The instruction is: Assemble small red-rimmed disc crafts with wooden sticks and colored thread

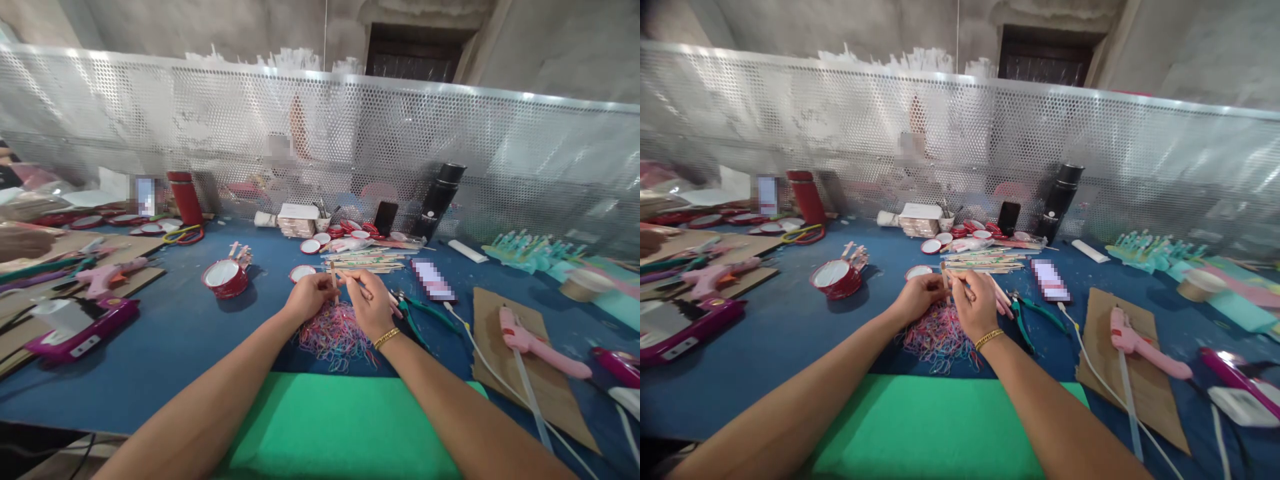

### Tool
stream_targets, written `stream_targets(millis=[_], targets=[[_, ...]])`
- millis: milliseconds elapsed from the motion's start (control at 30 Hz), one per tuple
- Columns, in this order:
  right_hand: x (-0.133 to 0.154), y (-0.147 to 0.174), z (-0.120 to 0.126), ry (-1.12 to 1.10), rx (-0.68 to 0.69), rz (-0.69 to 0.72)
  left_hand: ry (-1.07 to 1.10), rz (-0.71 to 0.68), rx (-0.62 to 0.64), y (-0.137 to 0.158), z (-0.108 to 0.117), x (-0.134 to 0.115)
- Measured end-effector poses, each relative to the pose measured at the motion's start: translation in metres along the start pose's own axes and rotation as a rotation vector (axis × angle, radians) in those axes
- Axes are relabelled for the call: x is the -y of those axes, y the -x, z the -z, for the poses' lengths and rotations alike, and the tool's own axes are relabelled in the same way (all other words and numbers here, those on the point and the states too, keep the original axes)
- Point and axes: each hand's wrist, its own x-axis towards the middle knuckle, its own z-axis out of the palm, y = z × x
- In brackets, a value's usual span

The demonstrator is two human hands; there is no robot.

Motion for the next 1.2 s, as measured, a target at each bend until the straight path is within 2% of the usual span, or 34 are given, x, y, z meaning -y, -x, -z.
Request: stream_targets(millis=[200,433,667,933,1200], targets=[[0.0005,-0.0002,-0.0012,0.032,0.012,0.02,-0.032,-0.03,-0.006,-0.0016,0.0001,0.0038],[-0.0053,-0.0019,0.0015,-0.045,-0.005,-0.055,0.032,-0.007,0.005,-0.0025,-0.0018,0.0064],[0.0001,0.0006,-0.0025,-0.009,0.011,-0.001,-0.013,-0.037,-0.011,-0.0022,-0.0005,0.0043],[-0.0025,-0.0017,0.0007,-0.062,-0.014,-0.051,0.011,-0.004,0.002,-0.0016,-0.0006,0.0004],[-0.0017,-0.0008,-0.0015,-0.075,0.021,-0.013,-0.041,-0.058,0.01,-0.0017,0.0008,0.0009]])
